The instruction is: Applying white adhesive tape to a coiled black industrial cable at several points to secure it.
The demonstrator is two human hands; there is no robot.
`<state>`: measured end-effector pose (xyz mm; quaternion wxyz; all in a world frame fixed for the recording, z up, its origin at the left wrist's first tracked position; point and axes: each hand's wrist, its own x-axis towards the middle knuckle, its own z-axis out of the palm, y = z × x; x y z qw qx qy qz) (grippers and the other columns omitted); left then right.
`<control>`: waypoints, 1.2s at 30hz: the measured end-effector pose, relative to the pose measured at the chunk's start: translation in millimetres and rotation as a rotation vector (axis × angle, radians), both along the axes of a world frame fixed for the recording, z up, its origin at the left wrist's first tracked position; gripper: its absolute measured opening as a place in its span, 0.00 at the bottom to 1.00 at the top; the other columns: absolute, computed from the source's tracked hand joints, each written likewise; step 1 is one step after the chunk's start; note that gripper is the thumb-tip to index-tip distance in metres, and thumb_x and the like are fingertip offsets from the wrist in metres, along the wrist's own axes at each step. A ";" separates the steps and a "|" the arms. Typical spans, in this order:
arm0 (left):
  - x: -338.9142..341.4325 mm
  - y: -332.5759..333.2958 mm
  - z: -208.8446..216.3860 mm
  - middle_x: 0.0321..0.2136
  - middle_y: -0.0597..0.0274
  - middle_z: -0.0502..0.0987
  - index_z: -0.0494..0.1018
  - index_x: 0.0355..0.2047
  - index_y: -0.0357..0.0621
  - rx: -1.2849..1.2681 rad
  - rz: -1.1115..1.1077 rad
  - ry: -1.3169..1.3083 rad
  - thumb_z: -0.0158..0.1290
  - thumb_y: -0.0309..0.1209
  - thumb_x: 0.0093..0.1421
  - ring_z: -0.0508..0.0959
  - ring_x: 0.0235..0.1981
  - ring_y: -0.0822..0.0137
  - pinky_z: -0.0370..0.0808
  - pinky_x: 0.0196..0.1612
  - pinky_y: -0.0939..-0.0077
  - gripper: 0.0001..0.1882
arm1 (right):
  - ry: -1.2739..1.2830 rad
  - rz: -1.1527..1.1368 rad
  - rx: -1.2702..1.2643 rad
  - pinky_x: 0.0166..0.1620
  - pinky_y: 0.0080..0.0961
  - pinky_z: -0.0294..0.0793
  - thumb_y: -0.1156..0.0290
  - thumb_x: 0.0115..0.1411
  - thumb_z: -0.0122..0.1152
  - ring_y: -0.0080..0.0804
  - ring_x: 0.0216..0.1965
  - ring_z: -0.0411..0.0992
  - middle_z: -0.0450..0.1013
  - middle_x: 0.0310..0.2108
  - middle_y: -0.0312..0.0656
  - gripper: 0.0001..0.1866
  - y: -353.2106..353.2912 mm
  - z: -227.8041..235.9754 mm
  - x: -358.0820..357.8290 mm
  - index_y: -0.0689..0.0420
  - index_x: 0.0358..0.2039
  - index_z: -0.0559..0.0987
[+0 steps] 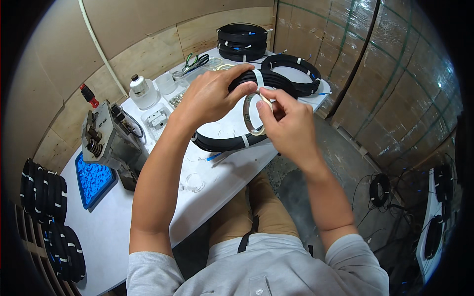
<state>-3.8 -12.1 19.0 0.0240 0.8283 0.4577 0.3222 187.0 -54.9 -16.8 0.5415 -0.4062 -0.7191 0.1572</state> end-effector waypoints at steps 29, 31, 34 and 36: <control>8.8 8.1 -15.2 0.34 0.54 0.84 0.82 0.44 0.48 0.331 0.039 0.019 0.70 0.41 0.51 0.84 0.32 0.54 0.80 0.35 0.67 0.22 | -0.516 0.317 -0.551 0.33 0.18 0.69 0.53 0.72 0.49 0.17 0.32 0.73 0.78 0.34 0.33 0.21 138.9 75.8 34.3 0.49 0.58 0.76; 5.8 8.4 -16.7 0.34 0.54 0.84 0.81 0.45 0.48 0.323 0.056 0.013 0.70 0.41 0.51 0.84 0.32 0.54 0.80 0.35 0.67 0.22 | -0.657 0.552 -0.754 0.34 0.19 0.75 0.45 0.70 0.49 0.21 0.36 0.77 0.79 0.40 0.38 0.25 149.6 70.8 25.1 0.49 0.56 0.76; -0.3 11.9 -21.3 0.28 0.54 0.82 0.81 0.46 0.57 0.351 0.027 -0.029 0.68 0.45 0.49 0.82 0.30 0.50 0.78 0.33 0.60 0.23 | -0.447 0.709 -0.782 0.37 0.17 0.73 0.53 0.69 0.55 0.19 0.41 0.76 0.78 0.40 0.35 0.21 159.6 55.7 11.0 0.52 0.56 0.76; 0.4 11.6 -20.6 0.28 0.53 0.82 0.81 0.45 0.55 0.355 0.021 -0.064 0.68 0.46 0.50 0.82 0.30 0.50 0.78 0.32 0.60 0.23 | -0.273 0.735 -0.624 0.38 0.12 0.69 0.61 0.65 0.63 0.15 0.36 0.71 0.77 0.36 0.30 0.19 169.0 52.0 9.2 0.54 0.54 0.78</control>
